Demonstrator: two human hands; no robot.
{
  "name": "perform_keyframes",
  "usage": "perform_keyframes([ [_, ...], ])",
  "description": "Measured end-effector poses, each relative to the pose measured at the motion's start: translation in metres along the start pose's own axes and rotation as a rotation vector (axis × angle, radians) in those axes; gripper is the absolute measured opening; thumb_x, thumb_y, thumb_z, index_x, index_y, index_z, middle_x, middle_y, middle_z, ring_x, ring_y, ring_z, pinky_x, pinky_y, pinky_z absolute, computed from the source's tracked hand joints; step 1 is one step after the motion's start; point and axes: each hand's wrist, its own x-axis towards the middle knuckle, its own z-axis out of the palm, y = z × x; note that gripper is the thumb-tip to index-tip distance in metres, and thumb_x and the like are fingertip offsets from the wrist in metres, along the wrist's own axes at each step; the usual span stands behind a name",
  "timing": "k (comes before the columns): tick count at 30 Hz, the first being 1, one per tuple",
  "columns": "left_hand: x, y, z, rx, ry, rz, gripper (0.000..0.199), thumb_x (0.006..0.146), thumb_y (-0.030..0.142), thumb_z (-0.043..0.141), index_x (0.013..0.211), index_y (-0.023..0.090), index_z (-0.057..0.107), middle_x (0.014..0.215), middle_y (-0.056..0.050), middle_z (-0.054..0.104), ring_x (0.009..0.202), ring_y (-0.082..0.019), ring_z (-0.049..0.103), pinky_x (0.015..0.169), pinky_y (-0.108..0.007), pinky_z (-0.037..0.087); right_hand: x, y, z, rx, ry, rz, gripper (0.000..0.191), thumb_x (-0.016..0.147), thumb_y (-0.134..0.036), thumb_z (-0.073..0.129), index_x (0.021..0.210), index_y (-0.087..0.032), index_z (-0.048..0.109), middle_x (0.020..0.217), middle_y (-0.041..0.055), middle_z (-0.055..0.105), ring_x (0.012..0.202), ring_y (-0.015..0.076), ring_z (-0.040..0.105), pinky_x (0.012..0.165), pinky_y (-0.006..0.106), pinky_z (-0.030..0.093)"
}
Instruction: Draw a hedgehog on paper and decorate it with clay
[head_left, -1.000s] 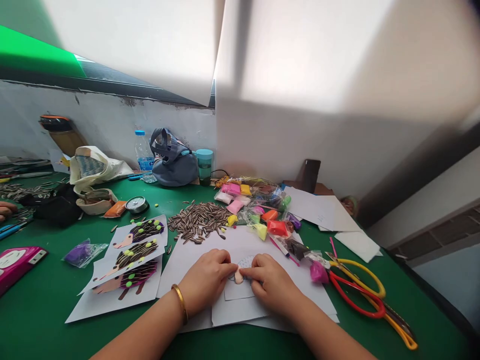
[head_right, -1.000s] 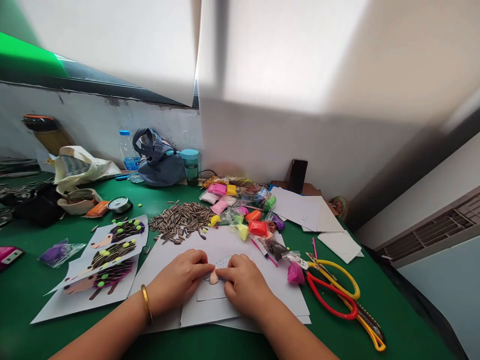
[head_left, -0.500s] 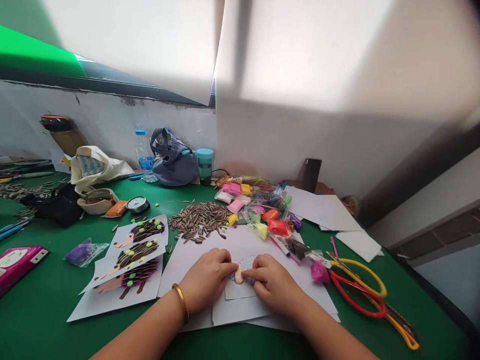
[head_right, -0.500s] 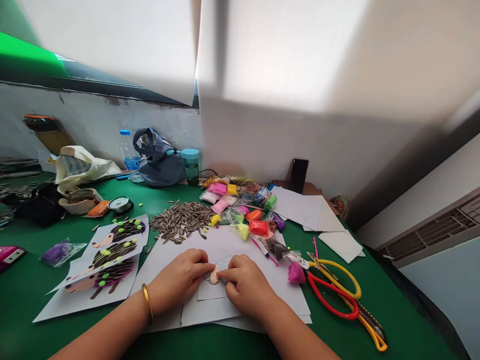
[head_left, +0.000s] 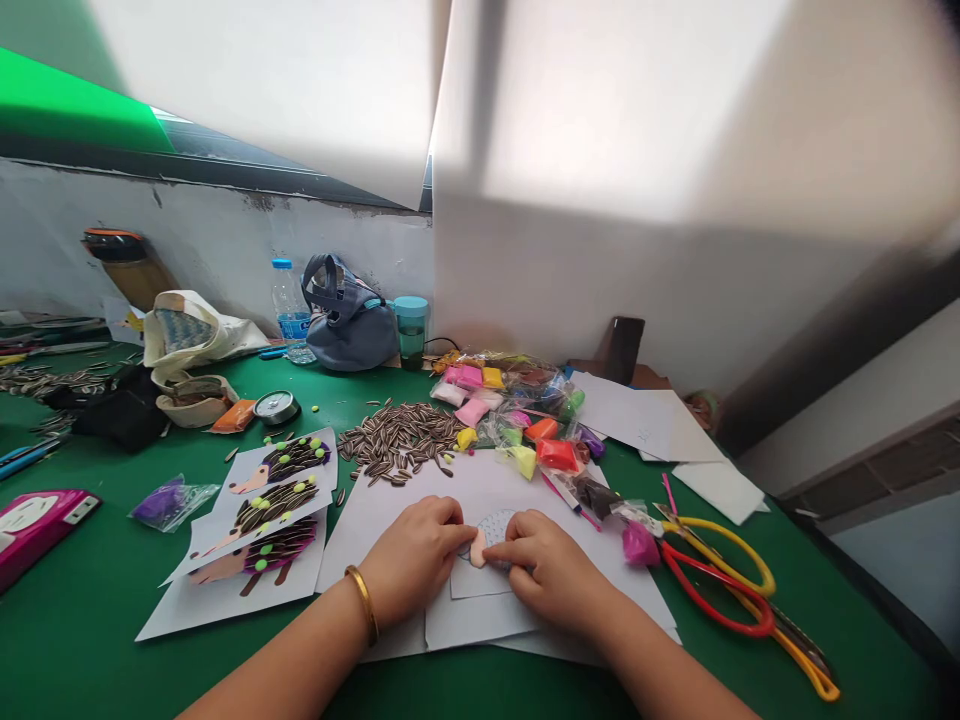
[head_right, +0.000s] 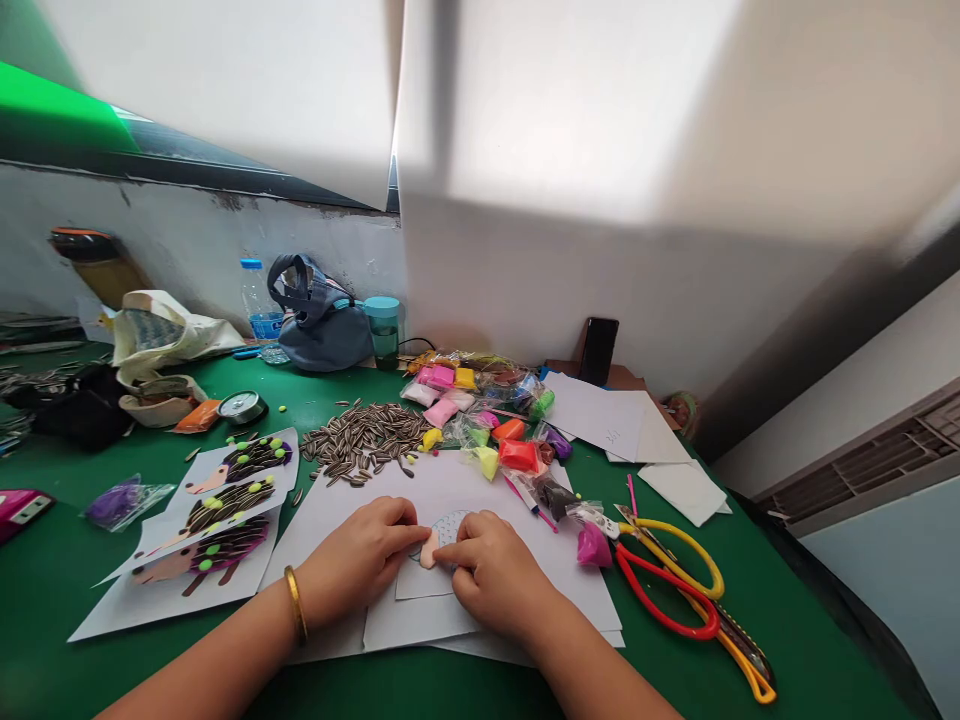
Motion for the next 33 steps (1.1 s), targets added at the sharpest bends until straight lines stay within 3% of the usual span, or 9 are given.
perform_keyframes([
  [10,0.001,0.000,-0.001,-0.025,-0.001,0.004,0.025,0.090,0.015,0.052,0.098,0.029,0.071,0.095,-0.004,0.060,0.091,-0.019,0.055,0.081,-0.032,0.042,0.002,-0.007,0.005,-0.014,0.058,-0.019,0.050,0.072,-0.001,0.051,0.106,-0.033,0.069,0.088,0.0016,0.055,0.087,0.0185,0.050,0.079,0.032,0.035],
  [33,0.002,-0.002,0.000,-0.034,-0.001,0.006,0.026,0.089,0.014,0.054,0.101,0.029,0.072,0.096,-0.004,0.060,0.092,-0.019,0.055,0.082,-0.032,0.043,0.005,-0.008,0.008,-0.032,0.044,-0.012,0.045,0.075,-0.002,0.052,0.105,-0.031,0.070,0.089,0.0018,0.055,0.087,0.0178,0.050,0.079,0.032,0.033],
])
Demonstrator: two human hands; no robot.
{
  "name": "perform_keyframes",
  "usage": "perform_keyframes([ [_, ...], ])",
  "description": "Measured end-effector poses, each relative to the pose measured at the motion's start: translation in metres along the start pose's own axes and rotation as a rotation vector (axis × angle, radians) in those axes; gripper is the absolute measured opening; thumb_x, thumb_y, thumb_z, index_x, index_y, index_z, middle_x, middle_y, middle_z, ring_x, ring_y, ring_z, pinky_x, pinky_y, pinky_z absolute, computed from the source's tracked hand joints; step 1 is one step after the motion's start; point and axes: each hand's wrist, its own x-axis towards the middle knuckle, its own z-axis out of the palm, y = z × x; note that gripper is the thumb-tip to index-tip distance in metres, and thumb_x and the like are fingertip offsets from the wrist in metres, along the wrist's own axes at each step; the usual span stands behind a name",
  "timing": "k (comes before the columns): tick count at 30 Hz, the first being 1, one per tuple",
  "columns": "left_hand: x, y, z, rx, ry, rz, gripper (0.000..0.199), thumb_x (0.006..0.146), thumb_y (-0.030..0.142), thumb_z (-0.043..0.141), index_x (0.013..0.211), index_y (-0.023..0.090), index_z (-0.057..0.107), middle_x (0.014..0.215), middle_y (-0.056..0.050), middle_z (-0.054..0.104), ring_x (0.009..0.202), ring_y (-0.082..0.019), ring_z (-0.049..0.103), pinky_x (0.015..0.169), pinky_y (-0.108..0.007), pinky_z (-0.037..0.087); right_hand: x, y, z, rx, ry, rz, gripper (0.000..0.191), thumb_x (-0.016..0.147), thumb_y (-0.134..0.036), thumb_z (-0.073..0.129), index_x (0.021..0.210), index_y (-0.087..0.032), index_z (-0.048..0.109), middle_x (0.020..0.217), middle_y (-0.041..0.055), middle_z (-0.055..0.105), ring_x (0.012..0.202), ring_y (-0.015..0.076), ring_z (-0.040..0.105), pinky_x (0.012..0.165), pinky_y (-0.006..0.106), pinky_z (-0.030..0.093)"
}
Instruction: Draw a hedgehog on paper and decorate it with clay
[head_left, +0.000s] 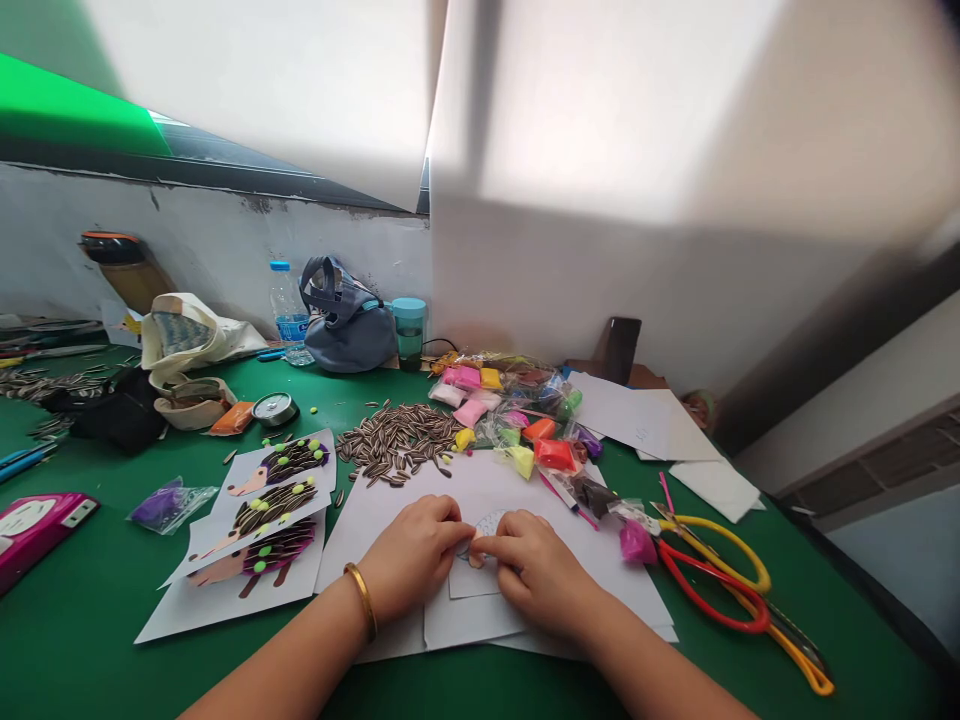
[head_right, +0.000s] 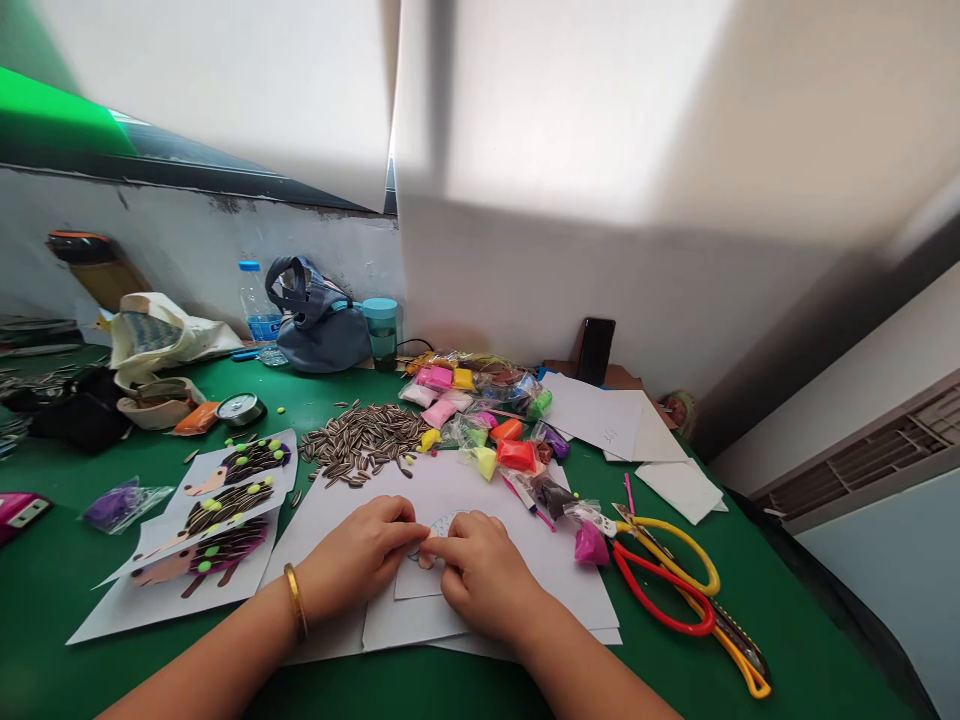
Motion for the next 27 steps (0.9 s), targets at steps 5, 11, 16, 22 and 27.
perform_keyframes([
  [5,-0.0007,0.0008,-0.0012,0.003,-0.011,-0.010,0.026,0.089,0.015,0.054,0.103,0.028,0.072,0.096,-0.005,0.061,0.093,-0.019,0.056,0.082,-0.031,0.044,-0.0005,0.0032,-0.0014,-0.012,-0.003,0.005,0.049,0.075,-0.002,0.052,0.107,-0.034,0.071,0.087,0.0015,0.054,0.086,0.0180,0.050,0.079,0.032,0.034],
  [11,-0.0009,-0.0007,0.0001,0.001,0.006,0.004,0.024,0.091,0.018,0.054,0.104,0.028,0.072,0.096,-0.005,0.061,0.092,-0.019,0.056,0.081,-0.031,0.044,-0.0012,0.0035,-0.0018,-0.028,-0.020,0.000,0.048,0.076,-0.003,0.053,0.106,-0.034,0.072,0.086,0.0016,0.055,0.085,0.0177,0.050,0.078,0.032,0.033],
  [16,-0.0009,-0.0017,0.0010,0.001,0.015,0.015,0.025,0.090,0.016,0.054,0.104,0.028,0.071,0.095,-0.005,0.061,0.092,-0.019,0.056,0.081,-0.031,0.044,-0.0019,0.0042,-0.0018,-0.049,-0.005,-0.020,0.050,0.075,-0.002,0.053,0.111,-0.034,0.069,0.088,0.0018,0.056,0.086,0.0183,0.050,0.078,0.032,0.033],
  [22,-0.0012,-0.0022,0.0016,-0.003,0.041,0.025,0.023,0.091,0.018,0.053,0.103,0.026,0.071,0.095,-0.005,0.061,0.091,-0.019,0.056,0.080,-0.031,0.044,-0.0021,0.0023,-0.0014,-0.081,-0.013,-0.024,0.048,0.076,-0.003,0.053,0.110,-0.033,0.068,0.090,0.0018,0.056,0.088,0.0186,0.049,0.078,0.032,0.032],
  [27,-0.0011,-0.0023,0.0017,0.007,0.026,0.001,0.023,0.089,0.016,0.053,0.103,0.024,0.070,0.098,-0.006,0.062,0.094,-0.020,0.056,0.083,-0.032,0.045,-0.0010,0.0000,-0.0010,-0.080,-0.027,-0.013,0.047,0.076,-0.003,0.051,0.109,-0.032,0.068,0.090,0.0021,0.055,0.090,0.0187,0.049,0.080,0.032,0.032],
])
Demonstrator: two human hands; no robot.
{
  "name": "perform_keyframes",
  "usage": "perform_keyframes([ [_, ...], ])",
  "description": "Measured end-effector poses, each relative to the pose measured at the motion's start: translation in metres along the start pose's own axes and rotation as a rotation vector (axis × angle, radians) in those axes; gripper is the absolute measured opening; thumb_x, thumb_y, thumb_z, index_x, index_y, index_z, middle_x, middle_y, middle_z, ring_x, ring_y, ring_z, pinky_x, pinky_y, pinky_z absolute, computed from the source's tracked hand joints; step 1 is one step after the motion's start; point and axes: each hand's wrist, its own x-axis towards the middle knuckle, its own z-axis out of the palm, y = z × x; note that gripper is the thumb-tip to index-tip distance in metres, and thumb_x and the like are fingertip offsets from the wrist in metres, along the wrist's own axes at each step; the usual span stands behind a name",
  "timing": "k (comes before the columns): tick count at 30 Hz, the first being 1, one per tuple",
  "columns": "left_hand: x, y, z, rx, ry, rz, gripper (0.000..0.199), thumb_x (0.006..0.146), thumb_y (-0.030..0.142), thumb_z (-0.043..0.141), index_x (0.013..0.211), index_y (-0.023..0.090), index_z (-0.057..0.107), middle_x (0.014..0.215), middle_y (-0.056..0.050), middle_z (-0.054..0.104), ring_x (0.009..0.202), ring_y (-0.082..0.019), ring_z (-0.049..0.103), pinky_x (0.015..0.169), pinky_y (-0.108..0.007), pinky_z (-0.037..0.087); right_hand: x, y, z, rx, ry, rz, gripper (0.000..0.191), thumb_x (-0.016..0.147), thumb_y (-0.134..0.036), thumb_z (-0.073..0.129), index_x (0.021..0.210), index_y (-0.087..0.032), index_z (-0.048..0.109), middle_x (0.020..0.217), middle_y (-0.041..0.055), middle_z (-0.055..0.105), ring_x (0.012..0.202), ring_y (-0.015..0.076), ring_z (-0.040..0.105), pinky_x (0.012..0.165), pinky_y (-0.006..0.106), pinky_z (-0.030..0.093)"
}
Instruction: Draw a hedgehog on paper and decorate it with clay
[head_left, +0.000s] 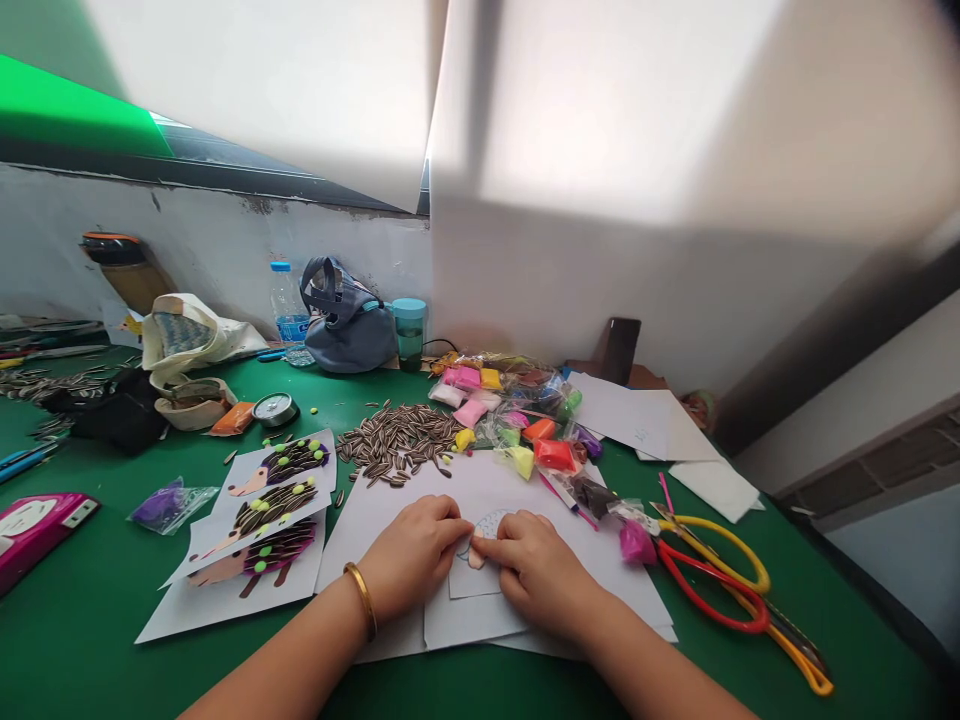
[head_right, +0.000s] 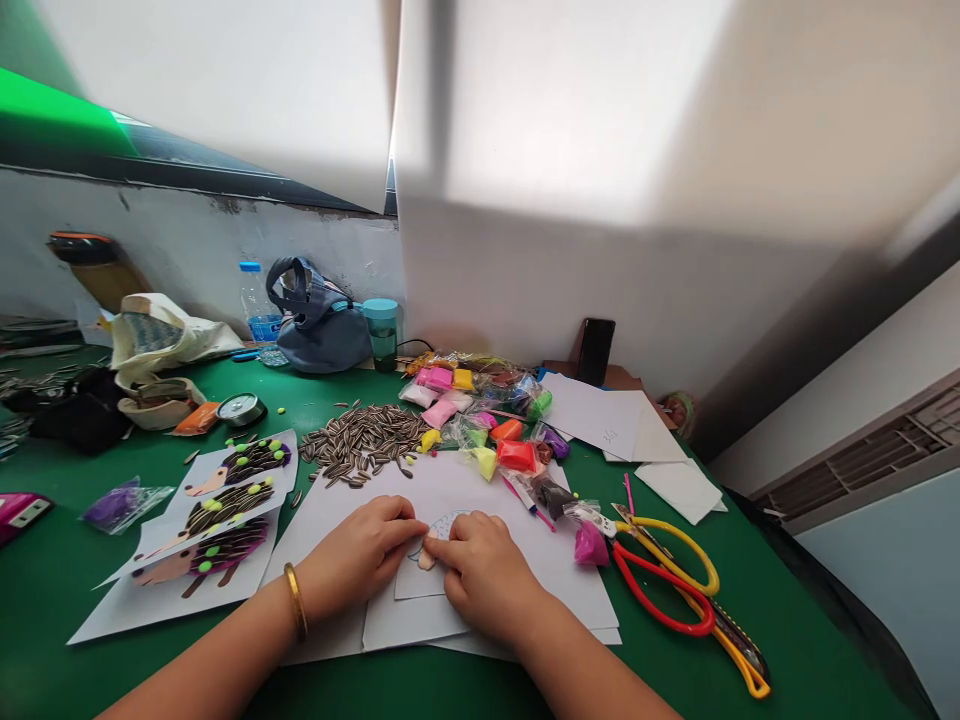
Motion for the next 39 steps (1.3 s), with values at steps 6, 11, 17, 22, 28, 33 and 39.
perform_keyframes([
  [6,0.000,0.001,-0.001,-0.006,-0.003,-0.005,0.025,0.088,0.014,0.053,0.103,0.024,0.070,0.098,-0.006,0.062,0.094,-0.020,0.056,0.083,-0.032,0.045,0.001,-0.001,-0.001,0.007,0.000,0.036,0.046,0.077,-0.002,0.051,0.107,-0.032,0.067,0.091,0.0014,0.055,0.091,0.0181,0.050,0.080,0.031,0.031],
  [11,0.001,0.002,-0.002,-0.001,-0.006,-0.016,0.025,0.087,0.013,0.053,0.103,0.024,0.070,0.098,-0.006,0.062,0.094,-0.020,0.057,0.083,-0.032,0.046,0.001,0.001,0.003,0.021,0.022,0.048,0.047,0.077,-0.002,0.051,0.109,-0.031,0.067,0.092,0.0017,0.055,0.091,0.0181,0.050,0.081,0.031,0.032],
  [17,0.001,0.003,-0.003,0.001,-0.016,-0.025,0.025,0.088,0.014,0.053,0.103,0.024,0.070,0.098,-0.006,0.062,0.094,-0.020,0.057,0.083,-0.033,0.046,0.000,0.006,0.001,0.041,0.030,0.014,0.051,0.075,0.000,0.051,0.111,-0.031,0.069,0.089,0.0023,0.055,0.087,0.0182,0.049,0.078,0.031,0.035],
  [22,0.002,0.003,-0.003,0.001,-0.029,-0.041,0.024,0.089,0.015,0.052,0.103,0.023,0.070,0.099,-0.006,0.063,0.094,-0.021,0.057,0.083,-0.033,0.046,-0.004,0.009,-0.002,0.035,0.009,-0.034,0.049,0.077,-0.004,0.054,0.112,-0.036,0.070,0.087,0.0020,0.056,0.086,0.0186,0.049,0.076,0.031,0.036],
  [28,0.002,0.002,-0.003,-0.003,-0.035,-0.038,0.027,0.088,0.013,0.052,0.104,0.023,0.070,0.100,-0.007,0.063,0.095,-0.021,0.057,0.084,-0.033,0.046,-0.005,0.011,-0.003,0.070,0.015,-0.031,0.049,0.079,-0.004,0.054,0.112,-0.036,0.071,0.089,0.0030,0.057,0.086,0.0185,0.050,0.077,0.031,0.038],
  [33,0.001,0.001,-0.001,-0.005,-0.029,-0.033,0.026,0.088,0.013,0.052,0.104,0.023,0.070,0.100,-0.006,0.062,0.095,-0.021,0.057,0.083,-0.033,0.045,-0.005,0.012,-0.003,0.082,0.002,-0.020,0.055,0.077,-0.003,0.054,0.116,-0.039,0.069,0.088,0.0022,0.056,0.085,0.0180,0.050,0.076,0.031,0.039],
  [39,0.001,0.000,0.000,-0.002,-0.025,-0.036,0.025,0.088,0.014,0.053,0.104,0.024,0.069,0.100,-0.006,0.062,0.095,-0.021,0.056,0.083,-0.033,0.045,-0.005,0.011,-0.003,0.068,-0.013,-0.014,0.049,0.080,-0.005,0.054,0.112,-0.038,0.071,0.088,0.0027,0.057,0.086,0.0183,0.051,0.077,0.031,0.038],
])
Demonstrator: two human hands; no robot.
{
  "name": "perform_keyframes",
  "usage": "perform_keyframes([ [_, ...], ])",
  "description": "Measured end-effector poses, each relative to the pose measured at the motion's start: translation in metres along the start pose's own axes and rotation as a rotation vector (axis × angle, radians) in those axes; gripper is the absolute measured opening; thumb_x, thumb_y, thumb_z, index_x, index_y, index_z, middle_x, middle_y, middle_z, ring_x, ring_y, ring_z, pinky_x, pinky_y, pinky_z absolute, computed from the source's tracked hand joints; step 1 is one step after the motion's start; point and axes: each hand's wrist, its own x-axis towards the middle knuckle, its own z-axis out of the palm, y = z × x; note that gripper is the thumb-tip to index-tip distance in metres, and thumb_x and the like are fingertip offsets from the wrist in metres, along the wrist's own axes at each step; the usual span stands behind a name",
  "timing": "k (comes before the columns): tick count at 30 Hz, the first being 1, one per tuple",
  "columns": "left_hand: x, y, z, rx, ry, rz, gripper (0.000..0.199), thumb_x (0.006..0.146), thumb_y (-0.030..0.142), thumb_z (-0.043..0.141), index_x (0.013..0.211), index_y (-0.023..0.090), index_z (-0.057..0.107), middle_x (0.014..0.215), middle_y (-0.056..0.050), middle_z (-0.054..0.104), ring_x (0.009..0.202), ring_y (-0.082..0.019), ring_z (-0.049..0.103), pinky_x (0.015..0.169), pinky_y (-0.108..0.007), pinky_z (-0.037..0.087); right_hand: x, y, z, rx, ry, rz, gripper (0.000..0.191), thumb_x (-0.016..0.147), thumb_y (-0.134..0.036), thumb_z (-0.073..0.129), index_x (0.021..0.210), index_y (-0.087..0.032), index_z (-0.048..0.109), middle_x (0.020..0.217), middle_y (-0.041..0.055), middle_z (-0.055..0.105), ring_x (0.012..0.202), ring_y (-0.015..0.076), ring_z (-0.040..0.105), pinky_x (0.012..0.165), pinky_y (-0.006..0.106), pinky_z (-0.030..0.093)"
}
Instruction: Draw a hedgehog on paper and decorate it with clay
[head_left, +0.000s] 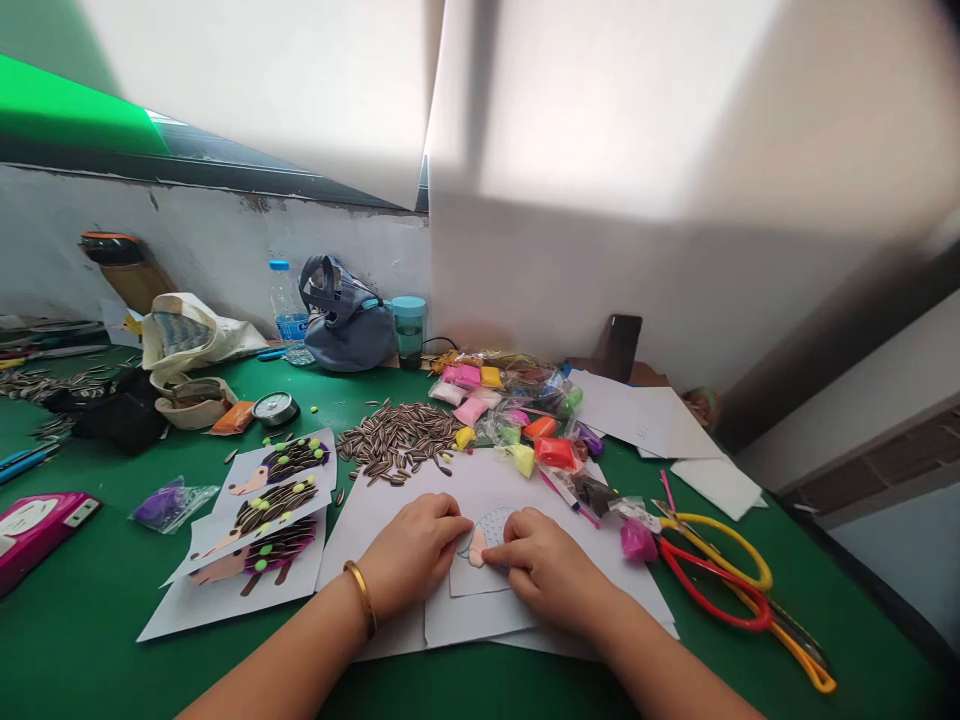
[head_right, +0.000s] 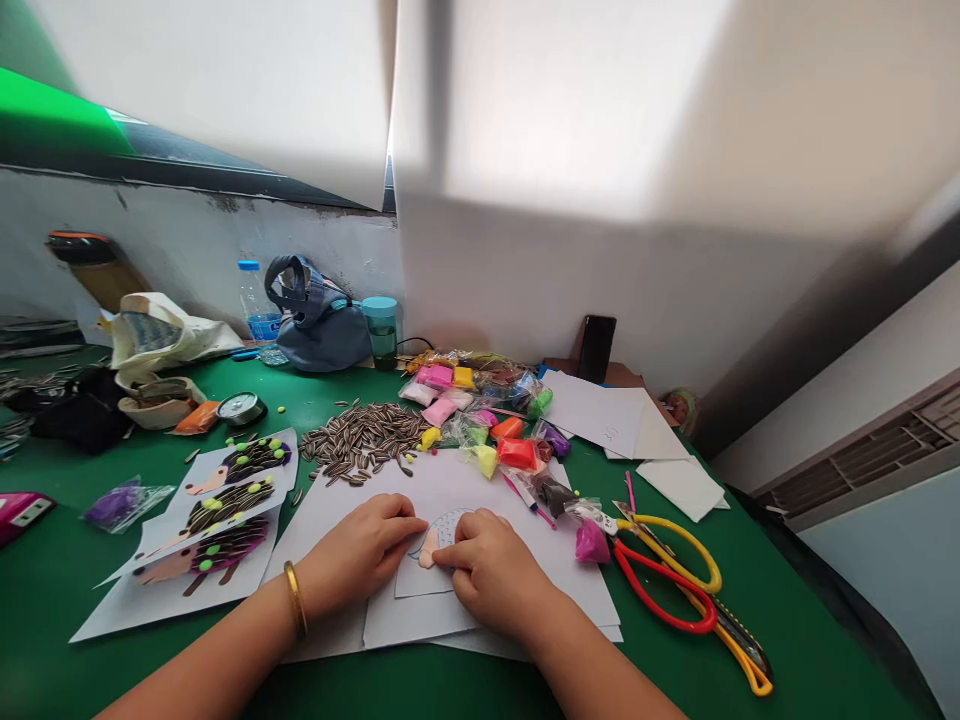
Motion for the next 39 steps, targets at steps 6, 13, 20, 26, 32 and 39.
perform_keyframes([
  [6,-0.001,0.001,-0.001,-0.006,-0.001,-0.001,0.023,0.090,0.017,0.052,0.103,0.025,0.070,0.099,-0.006,0.062,0.094,-0.021,0.056,0.083,-0.034,0.045,0.000,-0.008,0.000,-0.058,0.002,-0.026,0.052,0.077,-0.003,0.054,0.114,-0.036,0.068,0.090,0.0023,0.056,0.088,0.0187,0.049,0.079,0.033,0.035],
  [13,-0.001,0.000,0.000,-0.005,-0.004,-0.002,0.025,0.089,0.015,0.053,0.104,0.025,0.070,0.101,-0.006,0.062,0.096,-0.021,0.056,0.084,-0.034,0.045,0.004,-0.010,0.003,-0.071,-0.013,-0.040,0.053,0.075,-0.003,0.053,0.114,-0.036,0.067,0.090,0.0019,0.054,0.088,0.0186,0.048,0.077,0.033,0.032],
  [20,0.000,0.001,0.000,-0.006,-0.003,-0.004,0.023,0.089,0.016,0.054,0.103,0.026,0.070,0.100,-0.005,0.062,0.095,-0.021,0.056,0.084,-0.034,0.045,0.004,-0.012,0.007,-0.073,-0.004,-0.022,0.052,0.075,-0.002,0.052,0.114,-0.034,0.066,0.091,0.0018,0.054,0.088,0.0183,0.048,0.078,0.033,0.031],
  [26,0.000,0.001,-0.001,0.001,-0.002,0.001,0.023,0.089,0.016,0.053,0.101,0.026,0.070,0.099,-0.005,0.062,0.095,-0.020,0.056,0.084,-0.033,0.045,0.005,-0.011,0.007,-0.008,0.014,0.003,0.054,0.073,-0.002,0.051,0.114,-0.035,0.066,0.092,0.0018,0.053,0.089,0.0181,0.049,0.079,0.032,0.032],
  [32,0.000,0.000,-0.001,0.003,-0.001,0.009,0.021,0.089,0.017,0.054,0.099,0.025,0.070,0.098,-0.005,0.062,0.094,-0.020,0.056,0.083,-0.032,0.044,0.005,-0.010,0.007,-0.011,0.001,0.017,0.054,0.073,-0.001,0.050,0.112,-0.035,0.066,0.091,0.0012,0.053,0.090,0.0180,0.049,0.079,0.032,0.032],
  [39,0.000,0.000,0.000,0.000,0.004,0.012,0.022,0.089,0.016,0.053,0.100,0.024,0.071,0.098,-0.005,0.062,0.094,-0.020,0.056,0.083,-0.032,0.044,0.005,-0.012,0.008,-0.038,-0.004,0.021,0.053,0.073,-0.002,0.051,0.112,-0.035,0.066,0.093,0.0011,0.053,0.091,0.0181,0.049,0.080,0.032,0.031],
])
